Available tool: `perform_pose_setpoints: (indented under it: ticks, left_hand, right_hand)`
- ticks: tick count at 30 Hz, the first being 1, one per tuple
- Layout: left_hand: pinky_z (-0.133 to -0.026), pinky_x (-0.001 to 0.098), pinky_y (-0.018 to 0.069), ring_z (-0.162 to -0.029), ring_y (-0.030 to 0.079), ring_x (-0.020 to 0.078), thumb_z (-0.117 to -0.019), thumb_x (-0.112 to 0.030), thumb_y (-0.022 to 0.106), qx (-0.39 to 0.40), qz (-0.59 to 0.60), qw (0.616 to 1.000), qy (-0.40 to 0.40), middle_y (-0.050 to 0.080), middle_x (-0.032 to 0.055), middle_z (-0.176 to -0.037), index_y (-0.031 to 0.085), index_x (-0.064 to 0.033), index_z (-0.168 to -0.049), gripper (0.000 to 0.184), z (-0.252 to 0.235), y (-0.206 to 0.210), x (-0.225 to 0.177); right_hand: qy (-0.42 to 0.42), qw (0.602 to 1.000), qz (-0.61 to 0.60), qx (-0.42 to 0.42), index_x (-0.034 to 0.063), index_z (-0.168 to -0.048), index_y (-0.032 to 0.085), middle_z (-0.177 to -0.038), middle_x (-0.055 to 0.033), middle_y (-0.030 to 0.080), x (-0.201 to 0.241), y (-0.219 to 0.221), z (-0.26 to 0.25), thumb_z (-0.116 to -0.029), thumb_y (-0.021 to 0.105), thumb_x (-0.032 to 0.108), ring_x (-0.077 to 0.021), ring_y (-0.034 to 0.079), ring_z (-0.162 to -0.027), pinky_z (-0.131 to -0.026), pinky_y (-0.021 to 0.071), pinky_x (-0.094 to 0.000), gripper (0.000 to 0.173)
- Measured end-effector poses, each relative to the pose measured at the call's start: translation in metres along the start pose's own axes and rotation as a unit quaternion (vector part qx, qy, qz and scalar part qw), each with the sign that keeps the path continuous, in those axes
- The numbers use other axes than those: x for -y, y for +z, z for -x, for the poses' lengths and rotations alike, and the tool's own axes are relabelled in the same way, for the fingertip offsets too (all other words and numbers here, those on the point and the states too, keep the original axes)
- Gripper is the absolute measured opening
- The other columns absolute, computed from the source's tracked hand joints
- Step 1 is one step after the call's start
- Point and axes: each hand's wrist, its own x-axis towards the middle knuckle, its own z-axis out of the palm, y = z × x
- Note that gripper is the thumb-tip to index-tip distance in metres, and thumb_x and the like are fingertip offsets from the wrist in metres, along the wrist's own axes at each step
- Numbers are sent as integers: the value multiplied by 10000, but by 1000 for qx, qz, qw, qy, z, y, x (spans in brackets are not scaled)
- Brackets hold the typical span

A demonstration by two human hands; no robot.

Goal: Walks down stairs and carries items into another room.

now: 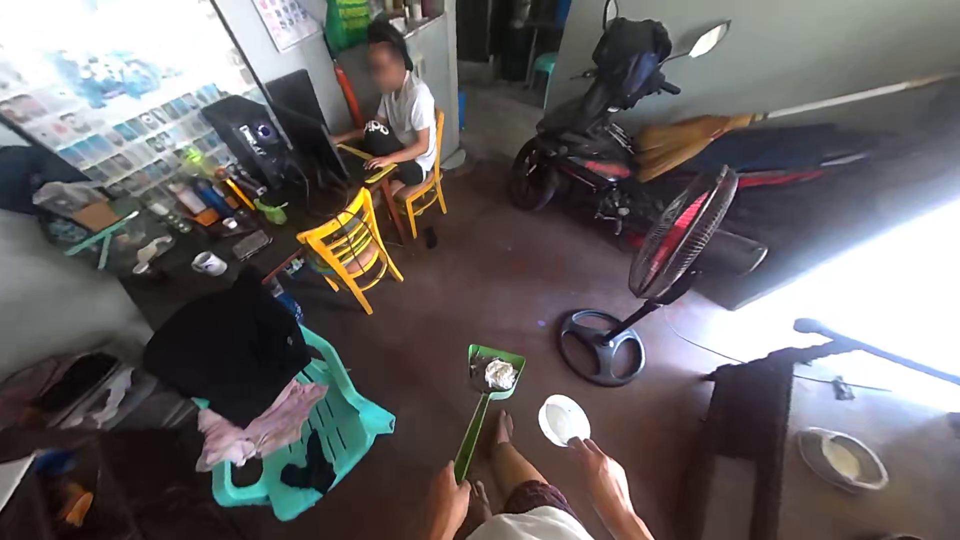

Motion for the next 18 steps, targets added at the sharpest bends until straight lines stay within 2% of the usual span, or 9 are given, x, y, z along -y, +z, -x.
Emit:
perform_pose_setpoints:
  ticks: [7, 11, 14, 18]
  left_hand:
    - [-1055, 542, 499, -1242, 633, 329, -1002, -256, 596, 19, 14, 1000, -6, 656, 194, -1322, 562, -47, -1425, 473, -143, -105, -102]
    - [-1028, 562, 513, -1203, 649, 347, -971, -277, 635, 15, 33, 999, -10, 676, 208, -1269, 616, -35, -1346, 447, -219, -172, -172]
    - [-1015, 572, 520, -1191, 655, 345, -980, -365, 630, 16, 65, 998, -3, 683, 197, -1253, 623, -48, -1337, 478, -277, -215, -217]
    - [-1023, 584, 514, -1209, 643, 359, -957, -360, 621, -8, 38, 999, 8, 678, 208, -1258, 623, -44, -1332, 490, -363, -267, -277]
  right_hand:
    - [23, 1000, -16, -3, 138, -1107, 742, -1026, -138, 733, 49, -9, -182, -988, 629, 144, -367, 721, -817, -667, 576, -587, 164]
    - [22, 999, -28, -4, 109, -1134, 736, -1058, -182, 722, 81, -37, -305, -1016, 589, 184, -412, 713, -880, -717, 563, -630, 202]
    - [7, 1000, -12, 5, 106, -1166, 717, -1099, -202, 709, 99, -58, -402, -1046, 548, 250, -435, 703, -938, -749, 552, -661, 253]
    - [-6, 1000, 13, -1, 113, -1186, 704, -1113, -221, 706, 118, -78, -533, -1061, 504, 285, -458, 700, -944, -746, 541, -686, 292]
